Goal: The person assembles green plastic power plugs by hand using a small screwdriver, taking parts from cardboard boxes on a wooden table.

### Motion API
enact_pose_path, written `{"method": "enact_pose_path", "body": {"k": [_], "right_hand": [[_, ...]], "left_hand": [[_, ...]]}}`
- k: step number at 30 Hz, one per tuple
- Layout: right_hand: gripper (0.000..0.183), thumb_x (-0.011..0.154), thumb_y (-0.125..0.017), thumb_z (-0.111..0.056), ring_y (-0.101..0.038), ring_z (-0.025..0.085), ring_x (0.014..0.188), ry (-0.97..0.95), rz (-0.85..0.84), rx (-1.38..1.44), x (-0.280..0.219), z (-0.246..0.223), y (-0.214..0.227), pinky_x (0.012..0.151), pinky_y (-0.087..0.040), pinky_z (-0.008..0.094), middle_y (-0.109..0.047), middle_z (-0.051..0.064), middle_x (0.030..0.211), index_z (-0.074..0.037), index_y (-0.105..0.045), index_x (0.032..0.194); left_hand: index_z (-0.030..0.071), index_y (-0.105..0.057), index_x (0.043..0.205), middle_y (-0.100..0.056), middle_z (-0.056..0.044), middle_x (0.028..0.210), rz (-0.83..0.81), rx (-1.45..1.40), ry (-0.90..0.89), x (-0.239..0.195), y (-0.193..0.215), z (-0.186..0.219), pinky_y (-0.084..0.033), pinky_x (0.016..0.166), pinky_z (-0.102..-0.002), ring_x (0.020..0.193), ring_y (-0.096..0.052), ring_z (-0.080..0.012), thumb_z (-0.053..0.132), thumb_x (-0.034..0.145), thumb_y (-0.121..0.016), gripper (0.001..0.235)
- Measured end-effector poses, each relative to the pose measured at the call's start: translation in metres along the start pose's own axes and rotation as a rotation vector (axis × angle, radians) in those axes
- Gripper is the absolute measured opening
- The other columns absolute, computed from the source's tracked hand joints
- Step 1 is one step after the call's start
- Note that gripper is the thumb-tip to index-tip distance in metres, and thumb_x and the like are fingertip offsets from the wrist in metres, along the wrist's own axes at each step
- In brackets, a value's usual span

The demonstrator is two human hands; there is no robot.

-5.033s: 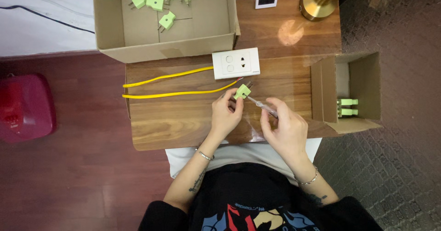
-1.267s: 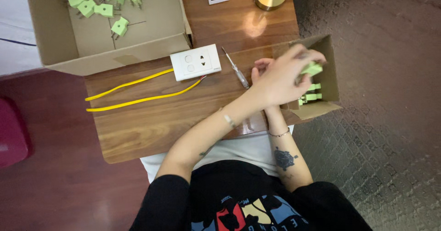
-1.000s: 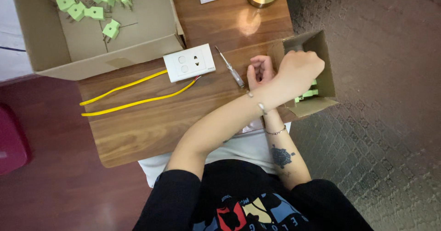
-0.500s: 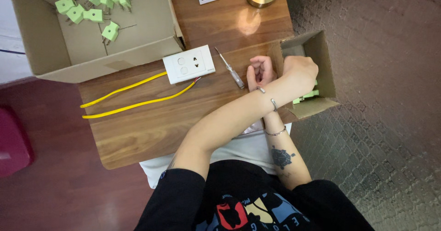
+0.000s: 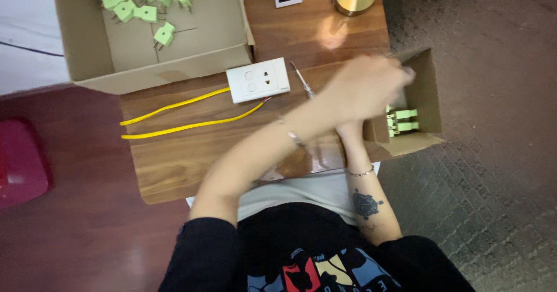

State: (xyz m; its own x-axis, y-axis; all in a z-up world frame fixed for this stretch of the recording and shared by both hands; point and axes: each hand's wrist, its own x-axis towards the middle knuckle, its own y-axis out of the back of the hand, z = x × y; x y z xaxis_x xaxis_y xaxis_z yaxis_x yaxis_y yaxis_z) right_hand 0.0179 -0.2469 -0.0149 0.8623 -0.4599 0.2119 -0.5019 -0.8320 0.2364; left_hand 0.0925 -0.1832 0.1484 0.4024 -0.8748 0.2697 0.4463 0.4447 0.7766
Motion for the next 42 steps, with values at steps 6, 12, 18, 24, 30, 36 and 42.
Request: {"method": "enact_pose_path", "body": {"k": [6, 12, 18, 24, 30, 36, 42], "right_hand": [[0.015, 0.101, -0.056, -0.003, -0.047, 0.007, 0.076, 0.016, -0.042, 0.037, -0.001, -0.028, 0.003, 0.068, -0.038, 0.022, -0.051, -0.002, 0.085, -0.012, -0.054, 0.113], [0.014, 0.103, -0.057, -0.002, -0.05, 0.007, 0.078, 0.045, -0.048, -0.008, -0.001, -0.031, 0.001, 0.069, -0.039, 0.022, -0.053, -0.003, 0.089, -0.012, -0.056, 0.114], [0.015, 0.101, -0.057, 0.001, -0.049, 0.007, 0.074, 0.053, -0.056, -0.106, -0.002, -0.036, 0.0, 0.067, -0.039, 0.024, -0.055, -0.003, 0.084, -0.012, -0.059, 0.109], [0.015, 0.101, -0.056, 0.001, -0.049, 0.008, 0.074, 0.058, -0.068, -0.117, -0.002, -0.042, 0.0, 0.068, -0.039, 0.024, -0.054, -0.003, 0.083, -0.011, -0.058, 0.108], [0.014, 0.1, -0.057, 0.0, -0.05, 0.007, 0.074, 0.044, -0.056, -0.128, -0.002, -0.042, 0.0, 0.066, -0.038, 0.023, -0.055, -0.003, 0.083, -0.012, -0.06, 0.107], [0.013, 0.101, -0.057, -0.003, -0.05, 0.007, 0.072, 0.016, -0.056, -0.127, -0.001, -0.04, -0.001, 0.066, -0.039, 0.024, -0.054, -0.004, 0.081, -0.013, -0.06, 0.107], [0.014, 0.1, -0.057, -0.001, -0.051, 0.007, 0.074, 0.012, -0.066, -0.124, -0.003, -0.04, 0.0, 0.067, -0.04, 0.023, -0.055, -0.004, 0.083, -0.013, -0.06, 0.107]], "left_hand": [[0.011, -0.069, 0.091, -0.075, -0.011, 0.093, -0.048, 0.18, 0.316, -0.063, 0.092, -0.077, -0.055, 0.065, -0.052, 0.085, -0.071, -0.0369, 0.021, 0.088, -0.067, 0.01], [0.008, -0.07, 0.091, -0.071, -0.021, 0.089, 0.184, 0.43, 0.582, -0.158, 0.152, -0.199, -0.052, 0.063, -0.056, 0.085, -0.067, -0.0431, 0.01, 0.088, -0.058, 0.012], [-0.001, -0.074, 0.09, -0.067, -0.033, 0.085, 0.197, 0.645, 0.902, -0.227, 0.169, -0.288, -0.058, 0.066, -0.06, 0.077, -0.068, -0.0531, 0.011, 0.089, -0.065, 0.015], [0.013, -0.079, 0.091, -0.07, -0.023, 0.1, -0.037, 0.447, 1.109, -0.223, 0.177, -0.283, -0.06, 0.077, -0.051, 0.088, -0.071, -0.0434, -0.001, 0.078, -0.069, 0.021], [0.004, -0.074, 0.105, -0.066, -0.027, 0.107, -0.116, 0.473, 1.161, -0.224, 0.171, -0.289, -0.059, 0.079, -0.055, 0.091, -0.07, -0.0464, 0.005, 0.085, -0.07, 0.02], [0.002, -0.072, 0.102, -0.067, -0.028, 0.105, -0.072, 0.447, 1.153, -0.232, 0.174, -0.288, -0.058, 0.084, -0.054, 0.098, -0.069, -0.0463, 0.002, 0.085, -0.066, 0.019], [0.01, -0.061, 0.097, -0.064, -0.018, 0.101, 0.158, 0.381, 0.889, -0.221, 0.191, -0.23, -0.052, 0.079, -0.05, 0.092, -0.064, -0.0381, 0.01, 0.077, -0.072, 0.024]]}}
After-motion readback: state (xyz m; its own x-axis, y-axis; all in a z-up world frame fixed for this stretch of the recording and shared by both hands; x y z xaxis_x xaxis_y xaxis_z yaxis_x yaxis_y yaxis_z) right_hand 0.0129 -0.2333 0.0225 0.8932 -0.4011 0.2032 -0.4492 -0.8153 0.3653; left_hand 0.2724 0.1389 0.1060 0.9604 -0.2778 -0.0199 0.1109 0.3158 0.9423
